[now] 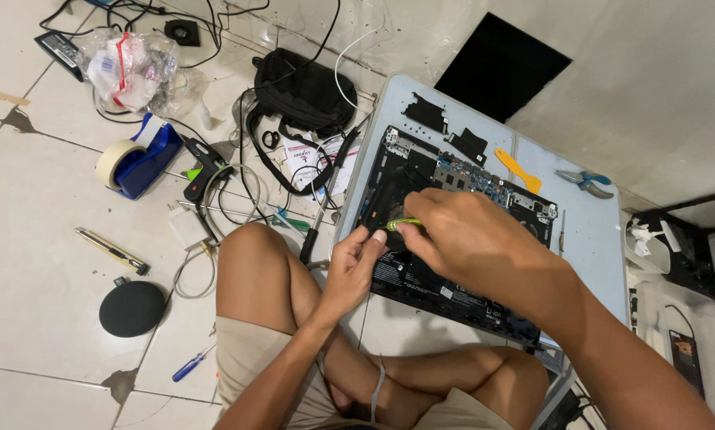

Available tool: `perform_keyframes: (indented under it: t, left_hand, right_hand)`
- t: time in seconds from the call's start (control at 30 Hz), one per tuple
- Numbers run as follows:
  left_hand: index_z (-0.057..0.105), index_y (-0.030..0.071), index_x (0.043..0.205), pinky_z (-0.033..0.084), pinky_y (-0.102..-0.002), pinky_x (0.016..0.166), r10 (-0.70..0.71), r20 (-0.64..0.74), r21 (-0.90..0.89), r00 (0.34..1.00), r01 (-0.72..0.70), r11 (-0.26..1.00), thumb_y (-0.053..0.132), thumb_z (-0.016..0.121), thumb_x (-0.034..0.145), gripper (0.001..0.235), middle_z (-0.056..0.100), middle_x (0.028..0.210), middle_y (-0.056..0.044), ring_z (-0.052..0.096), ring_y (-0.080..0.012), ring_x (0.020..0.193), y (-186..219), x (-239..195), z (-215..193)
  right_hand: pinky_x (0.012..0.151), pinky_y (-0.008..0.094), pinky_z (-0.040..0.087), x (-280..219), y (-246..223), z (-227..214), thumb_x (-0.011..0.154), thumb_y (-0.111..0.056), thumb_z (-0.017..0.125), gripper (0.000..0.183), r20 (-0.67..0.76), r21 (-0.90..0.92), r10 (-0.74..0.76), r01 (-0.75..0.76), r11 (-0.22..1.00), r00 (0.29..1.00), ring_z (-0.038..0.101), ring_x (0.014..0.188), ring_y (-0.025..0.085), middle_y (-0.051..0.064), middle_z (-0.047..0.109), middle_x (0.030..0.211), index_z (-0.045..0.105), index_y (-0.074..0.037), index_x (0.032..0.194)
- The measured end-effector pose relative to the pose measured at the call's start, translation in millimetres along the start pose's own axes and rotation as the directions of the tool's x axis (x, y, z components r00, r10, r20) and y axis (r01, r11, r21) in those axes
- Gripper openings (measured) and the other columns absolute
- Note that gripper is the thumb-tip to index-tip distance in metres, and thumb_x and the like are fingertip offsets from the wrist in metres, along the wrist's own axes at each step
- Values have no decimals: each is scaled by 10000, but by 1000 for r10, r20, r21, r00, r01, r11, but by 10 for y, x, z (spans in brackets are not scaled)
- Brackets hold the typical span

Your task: The person uses a screwdriver to remove screws from a laptop cooling fan assembly. They lift the assembly, unscrew additional fasteners, and place the removed screws on the table.

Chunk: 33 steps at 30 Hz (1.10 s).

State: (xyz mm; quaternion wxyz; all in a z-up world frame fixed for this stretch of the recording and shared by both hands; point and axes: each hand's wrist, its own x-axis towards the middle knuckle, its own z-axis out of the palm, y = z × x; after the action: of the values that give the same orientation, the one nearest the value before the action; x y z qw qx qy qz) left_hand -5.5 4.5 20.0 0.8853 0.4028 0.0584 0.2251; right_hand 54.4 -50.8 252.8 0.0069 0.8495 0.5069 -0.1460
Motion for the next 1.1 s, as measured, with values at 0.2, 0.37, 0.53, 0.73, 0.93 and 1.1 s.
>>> perform_keyframes:
  t: [0.2,0.37,0.53,0.73,0.93,1.1]
  left_hand:
    - [653,-27,1218,554,-305,809,8,-3,19,1000,-8,1000,83,517,1006,275,731,894,-103,607,-94,860,25,-11,12]
    - [639,-44,1236,561,-326,814,3,5,18,1000,-3,1000,76,496,1013,290,735,933,-129,614,-108,866,-54,-8,-26]
    - [631,-42,1250,563,-336,826,-7,18,20,1000,6,1000,74,492,1016,296,732,959,-131,613,-109,881,-84,-10,-50]
    - [626,-37,1260,564,-323,800,-12,34,25,999,12,1000,83,483,1019,305,731,931,-120,607,-102,847,-10,-13,-23]
    - [617,-25,1259,564,-321,803,-9,35,9,999,9,1000,85,468,1020,302,712,920,-103,609,-105,860,105,-2,11]
    - [613,-34,1274,547,-361,855,-3,24,32,1000,2,1000,79,464,1020,315,718,966,-109,594,-116,904,-66,-19,-36]
  right_hand:
    - [461,275,564,-7,48,84,927,-111,569,161,-3,-20,-5,5,1000,1000,709,566,244,163,689,738,685,-6,963]
    - [453,307,567,16,29,40,910,-76,569,153,-9,-22,-67,67,998,998,715,577,289,182,687,768,668,22,974]
    - [500,282,595,4,34,41,897,-65,591,142,10,-88,-118,118,989,993,723,616,261,165,691,810,672,-3,996]
    - [450,247,549,-18,58,69,908,-80,568,125,-5,-15,-34,34,999,999,683,572,214,117,664,760,675,-43,961]
    - [440,301,544,-28,61,52,909,-68,571,92,-24,34,-95,96,995,995,678,576,250,127,653,778,657,-41,926]
    - [469,289,554,-48,26,6,895,-40,579,121,-14,42,-104,105,994,994,687,612,246,137,668,798,684,-38,955]
